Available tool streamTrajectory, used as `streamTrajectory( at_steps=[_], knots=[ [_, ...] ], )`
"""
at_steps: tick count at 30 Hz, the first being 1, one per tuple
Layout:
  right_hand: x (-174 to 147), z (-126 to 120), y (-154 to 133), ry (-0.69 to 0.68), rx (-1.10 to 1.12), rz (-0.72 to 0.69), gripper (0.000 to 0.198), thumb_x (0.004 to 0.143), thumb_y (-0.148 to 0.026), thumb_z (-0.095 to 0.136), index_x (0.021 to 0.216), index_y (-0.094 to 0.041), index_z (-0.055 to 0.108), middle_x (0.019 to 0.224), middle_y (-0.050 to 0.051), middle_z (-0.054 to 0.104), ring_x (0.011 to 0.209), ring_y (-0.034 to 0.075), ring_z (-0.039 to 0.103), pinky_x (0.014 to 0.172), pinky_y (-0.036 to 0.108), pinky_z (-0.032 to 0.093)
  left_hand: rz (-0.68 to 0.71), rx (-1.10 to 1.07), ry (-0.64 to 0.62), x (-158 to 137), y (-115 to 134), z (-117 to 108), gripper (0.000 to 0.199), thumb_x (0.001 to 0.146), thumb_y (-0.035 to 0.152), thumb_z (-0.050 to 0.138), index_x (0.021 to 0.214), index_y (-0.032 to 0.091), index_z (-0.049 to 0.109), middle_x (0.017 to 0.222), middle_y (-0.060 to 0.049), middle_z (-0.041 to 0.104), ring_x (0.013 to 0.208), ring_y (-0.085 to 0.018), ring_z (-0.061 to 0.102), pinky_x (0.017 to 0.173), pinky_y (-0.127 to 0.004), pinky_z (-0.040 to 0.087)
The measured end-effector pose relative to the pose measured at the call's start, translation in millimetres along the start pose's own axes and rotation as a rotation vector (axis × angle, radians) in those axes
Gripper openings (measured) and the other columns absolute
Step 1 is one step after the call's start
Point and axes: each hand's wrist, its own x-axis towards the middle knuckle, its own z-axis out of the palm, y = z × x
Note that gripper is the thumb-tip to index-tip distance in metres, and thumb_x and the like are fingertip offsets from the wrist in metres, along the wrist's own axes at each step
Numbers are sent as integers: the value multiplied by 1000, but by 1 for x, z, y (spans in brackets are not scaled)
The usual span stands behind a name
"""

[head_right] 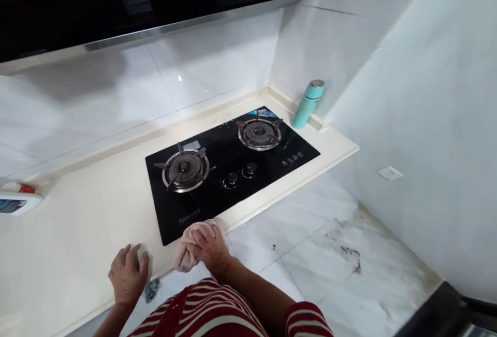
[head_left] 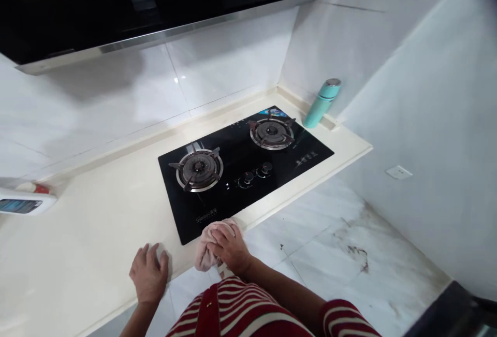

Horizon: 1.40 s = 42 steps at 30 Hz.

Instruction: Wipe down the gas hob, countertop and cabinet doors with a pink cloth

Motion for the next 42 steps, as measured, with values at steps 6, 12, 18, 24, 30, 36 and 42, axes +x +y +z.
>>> streamTrajectory(
  at_steps=[6,12,18,24,30,36,42],
  knots=[
    [-3,-5,19,-102,7,49,11,96,-34,62,105,-29,66,130,1,57,128,24,40,104,48,32,44,-22,-2,8,-9,2,44,97,46,40,116,15,65,129,-18,59,123,-34,54,99,-52,46],
    [-31,-34,94,-175,-108,160,13,95,-34,63,106,-32,68,137,-1,54,130,25,39,108,47,27,75,-137,74,15,8,-4,44,94,51,45,110,17,68,108,-16,65,112,-33,62,87,-49,53],
    [-60,-91,210,-372,-182,228,33,86,-29,71,118,-33,67,142,5,51,134,30,36,109,48,26,186,-298,163,27,86,12,34,94,43,48,107,19,67,101,-13,62,114,-30,60,85,-44,53],
    [-78,-143,313,-386,-194,224,48,74,-23,80,119,-29,66,142,8,51,134,31,37,108,49,28,293,-389,166,48,171,40,24,92,37,53,92,23,72,112,-10,62,100,-23,62,84,-37,51],
    [-94,-169,383,-357,-160,180,36,81,-29,75,116,-30,68,141,7,53,134,30,38,108,47,31,184,-261,58,45,221,39,25,90,36,52,90,25,73,111,-9,64,101,-24,61,84,-38,49],
    [-113,-203,457,-494,-195,281,40,79,-17,71,117,-30,69,145,6,49,137,30,35,111,47,29,220,-221,32,41,262,32,29,93,38,48,91,24,73,113,-11,61,102,-24,59,85,-39,47],
    [-140,-235,536,-581,-282,437,55,73,-13,72,126,-25,63,151,8,41,142,32,26,114,48,27,87,-56,-39,51,277,33,33,93,44,44,90,23,69,109,-10,62,96,-28,58,74,-39,42]
  ],
)
